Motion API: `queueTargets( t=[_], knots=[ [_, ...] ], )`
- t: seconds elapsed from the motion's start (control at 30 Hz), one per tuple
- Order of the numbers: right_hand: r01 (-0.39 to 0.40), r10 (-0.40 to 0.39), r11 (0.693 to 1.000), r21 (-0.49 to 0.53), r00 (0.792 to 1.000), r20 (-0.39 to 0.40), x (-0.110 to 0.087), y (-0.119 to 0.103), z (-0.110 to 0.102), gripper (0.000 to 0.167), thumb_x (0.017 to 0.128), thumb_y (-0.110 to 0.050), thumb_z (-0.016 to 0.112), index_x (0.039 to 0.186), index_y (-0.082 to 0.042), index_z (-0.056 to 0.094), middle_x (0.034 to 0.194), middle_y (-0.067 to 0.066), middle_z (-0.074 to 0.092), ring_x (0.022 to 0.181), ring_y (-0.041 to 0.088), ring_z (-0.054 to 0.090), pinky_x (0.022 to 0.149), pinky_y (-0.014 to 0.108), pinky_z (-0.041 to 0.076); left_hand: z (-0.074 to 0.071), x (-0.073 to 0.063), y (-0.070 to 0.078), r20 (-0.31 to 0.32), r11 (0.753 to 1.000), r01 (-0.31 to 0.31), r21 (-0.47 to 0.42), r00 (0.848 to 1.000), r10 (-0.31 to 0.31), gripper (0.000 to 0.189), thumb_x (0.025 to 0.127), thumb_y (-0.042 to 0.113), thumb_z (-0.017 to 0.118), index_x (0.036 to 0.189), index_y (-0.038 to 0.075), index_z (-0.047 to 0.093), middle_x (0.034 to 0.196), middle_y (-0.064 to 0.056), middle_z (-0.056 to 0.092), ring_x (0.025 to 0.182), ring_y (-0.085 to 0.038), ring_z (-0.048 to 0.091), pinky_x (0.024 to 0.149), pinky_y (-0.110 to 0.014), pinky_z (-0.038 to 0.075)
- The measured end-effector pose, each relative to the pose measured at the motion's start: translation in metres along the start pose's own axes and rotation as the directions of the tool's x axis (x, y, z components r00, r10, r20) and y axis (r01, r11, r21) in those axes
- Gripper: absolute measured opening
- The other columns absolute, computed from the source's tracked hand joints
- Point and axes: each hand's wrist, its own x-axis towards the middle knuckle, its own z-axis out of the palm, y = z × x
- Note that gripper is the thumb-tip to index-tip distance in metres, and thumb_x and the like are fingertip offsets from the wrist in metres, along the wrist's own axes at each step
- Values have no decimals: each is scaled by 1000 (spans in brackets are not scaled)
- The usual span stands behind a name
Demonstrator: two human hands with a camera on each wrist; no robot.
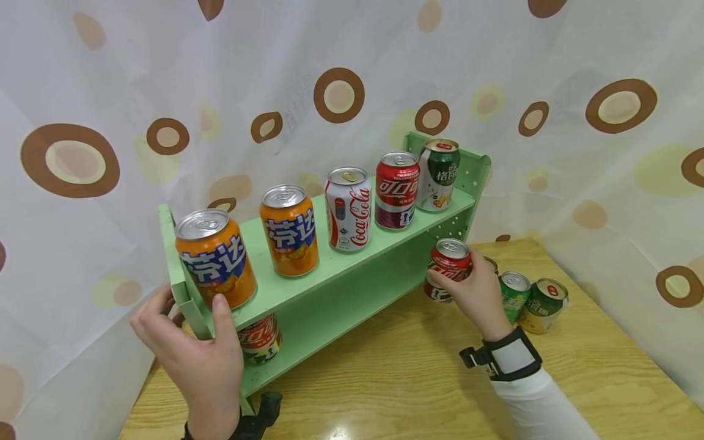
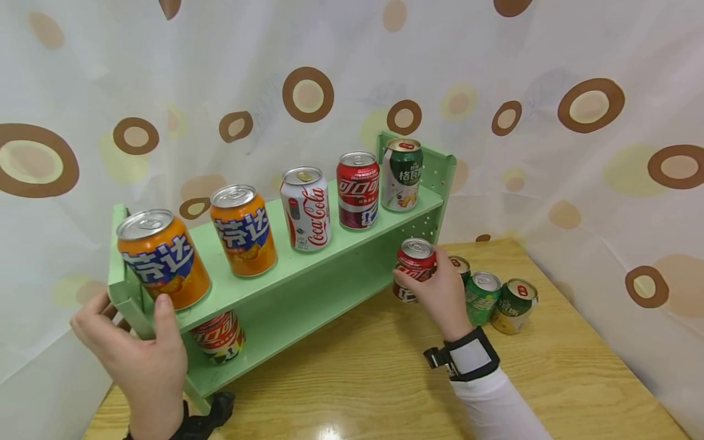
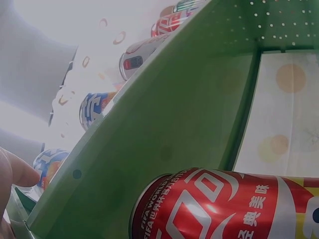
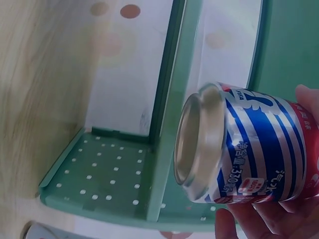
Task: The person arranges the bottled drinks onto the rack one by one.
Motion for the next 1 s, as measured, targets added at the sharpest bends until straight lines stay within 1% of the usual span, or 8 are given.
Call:
queueTargets(
  t=[0.27, 0.5, 0.63, 0.8, 1.0],
  knots=[
    [28, -29, 999, 30, 999, 32, 3, -14, 13, 75, 86, -37, 83, 140, 1, 49, 126, 24, 65, 110, 40, 66, 89, 56, 56, 0, 0, 0, 7, 1000, 0, 2, 1000, 0, 53, 88, 10, 67, 136, -4, 47, 129, 16, 34, 127, -8, 41, 98, -25, 40],
    [39, -42, 998, 42, 997, 67, 2, -27, 26, 73, 84, -37, 85, 137, -1, 51, 122, 22, 67, 107, 37, 68, 88, 54, 58, -1, 0, 0, 12, 1000, 8, 3, 1000, -8, 53, 88, 9, 67, 136, -2, 47, 129, 16, 34, 127, -8, 41, 98, -25, 40],
    [46, -50, 997, 55, 996, 80, 3, -33, 33, 73, 83, -36, 86, 138, -2, 51, 122, 20, 68, 106, 35, 69, 87, 52, 59, -1, 0, 0, 13, 1000, 7, 3, 1000, -7, 53, 88, 9, 67, 136, -3, 47, 129, 16, 34, 127, -8, 41, 98, -25, 40],
    [75, -78, 996, 37, 994, 75, 2, -41, 41, 69, 81, -35, 87, 132, -2, 54, 116, 19, 70, 99, 34, 71, 83, 50, 59, -1, 0, 0, 14, 1000, 2, 3, 1000, -2, 53, 89, 10, 67, 136, -3, 47, 129, 16, 35, 127, -9, 41, 99, -26, 40],
    [87, -90, 995, 44, 993, 81, 2, -47, 48, 66, 80, -33, 88, 128, -2, 55, 115, 19, 70, 99, 34, 70, 84, 49, 58, -1, 1, -1, 14, 1000, -7, -1, 1000, 7, 53, 88, 11, 67, 136, -2, 47, 129, 16, 35, 127, -9, 41, 98, -25, 39]
  ],
)
